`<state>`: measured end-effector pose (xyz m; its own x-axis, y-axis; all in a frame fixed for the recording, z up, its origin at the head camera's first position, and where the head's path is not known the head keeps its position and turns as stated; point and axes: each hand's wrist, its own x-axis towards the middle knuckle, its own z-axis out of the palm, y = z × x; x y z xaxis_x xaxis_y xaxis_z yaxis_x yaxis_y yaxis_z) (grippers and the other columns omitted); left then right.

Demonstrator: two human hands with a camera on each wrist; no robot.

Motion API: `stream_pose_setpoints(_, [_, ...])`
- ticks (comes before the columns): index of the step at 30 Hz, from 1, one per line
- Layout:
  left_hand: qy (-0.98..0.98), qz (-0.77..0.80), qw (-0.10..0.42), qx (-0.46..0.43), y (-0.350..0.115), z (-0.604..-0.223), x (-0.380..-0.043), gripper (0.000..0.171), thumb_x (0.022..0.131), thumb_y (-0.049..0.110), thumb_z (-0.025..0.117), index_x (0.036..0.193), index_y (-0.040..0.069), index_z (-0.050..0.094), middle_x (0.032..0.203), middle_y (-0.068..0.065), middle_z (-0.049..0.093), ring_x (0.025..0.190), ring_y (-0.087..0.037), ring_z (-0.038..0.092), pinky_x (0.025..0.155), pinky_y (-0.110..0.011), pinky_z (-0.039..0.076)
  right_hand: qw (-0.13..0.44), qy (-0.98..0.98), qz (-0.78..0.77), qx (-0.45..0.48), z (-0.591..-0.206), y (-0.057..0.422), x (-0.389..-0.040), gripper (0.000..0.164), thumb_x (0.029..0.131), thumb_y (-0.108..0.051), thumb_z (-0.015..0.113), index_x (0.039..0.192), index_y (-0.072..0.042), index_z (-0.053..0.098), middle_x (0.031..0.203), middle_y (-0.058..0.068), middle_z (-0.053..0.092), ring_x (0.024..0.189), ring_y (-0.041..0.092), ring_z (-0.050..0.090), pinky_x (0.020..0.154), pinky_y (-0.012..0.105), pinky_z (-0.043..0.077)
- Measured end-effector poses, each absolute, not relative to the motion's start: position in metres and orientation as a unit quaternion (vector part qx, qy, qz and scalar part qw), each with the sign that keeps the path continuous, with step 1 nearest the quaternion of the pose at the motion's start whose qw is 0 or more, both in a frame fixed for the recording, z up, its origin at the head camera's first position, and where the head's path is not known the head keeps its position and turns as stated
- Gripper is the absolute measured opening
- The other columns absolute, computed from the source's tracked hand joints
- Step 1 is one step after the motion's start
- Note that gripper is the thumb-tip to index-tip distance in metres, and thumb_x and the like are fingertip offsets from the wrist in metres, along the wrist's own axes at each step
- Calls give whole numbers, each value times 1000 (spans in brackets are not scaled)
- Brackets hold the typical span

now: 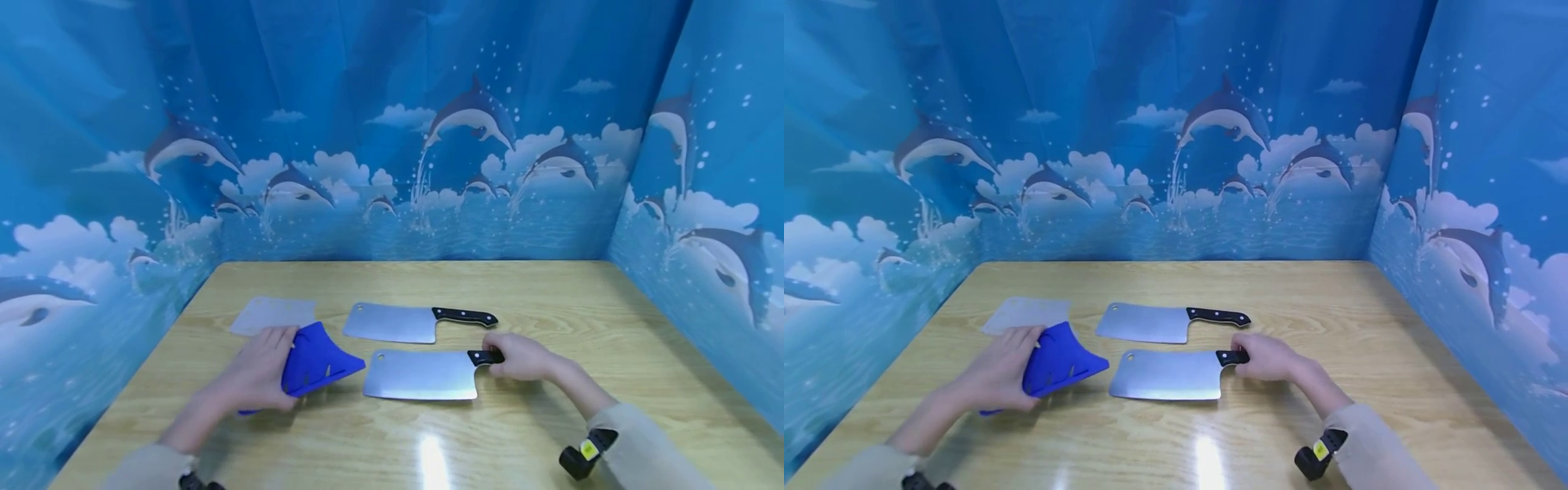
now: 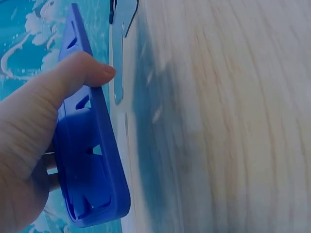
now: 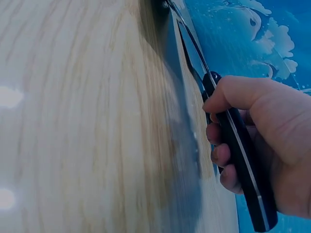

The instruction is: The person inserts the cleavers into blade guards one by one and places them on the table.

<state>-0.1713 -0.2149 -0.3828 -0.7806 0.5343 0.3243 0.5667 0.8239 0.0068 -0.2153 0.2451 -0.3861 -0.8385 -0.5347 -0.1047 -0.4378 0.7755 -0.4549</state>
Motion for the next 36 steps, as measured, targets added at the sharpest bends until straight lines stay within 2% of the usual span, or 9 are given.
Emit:
stream_pose_setpoints(4, [-932,-49,156,-324,-205,-382,-174,109,52,40,88,136,-15,47,124,-26,58,114,-40,58,98,-55,50,90,942,-202,-253,-385,254,-213,20,85,-17,73,103,-9,68,86,-3,63,73,11,51,64,29,42])
stream_pose_setpoints(9, [-918,-28,168,-358,-193,-382,-177,108,52,42,87,136,-13,47,125,-25,57,114,-39,57,98,-55,50,52,946,-197,-252,-381,263,-210,29,87,-28,76,107,-7,71,93,0,70,79,12,57,69,33,48])
stream_pose_setpoints(18, [-918,-27,161,-361,-181,-382,-183,112,55,44,87,141,-11,42,131,-26,54,119,-40,54,103,-56,47,5,948,-221,-230,-372,267,-207,30,89,-27,76,110,-5,72,93,3,70,76,12,57,64,31,47])
stream_pose_setpoints(28, [-929,-24,109,-354,-176,-379,-188,114,60,44,87,146,-12,38,141,-28,49,128,-44,49,107,-59,43,-36,950,-228,-209,-363,259,-212,29,92,-23,73,111,0,72,95,8,72,74,12,57,62,29,46])
stream_pose_setpoints(36, [-925,-22,107,-365,-172,-380,-190,116,60,46,87,147,-10,36,141,-25,50,126,-42,50,106,-58,44,-57,951,-222,-208,-363,256,-214,30,92,-23,74,112,-1,72,99,12,73,78,16,61,64,33,48])
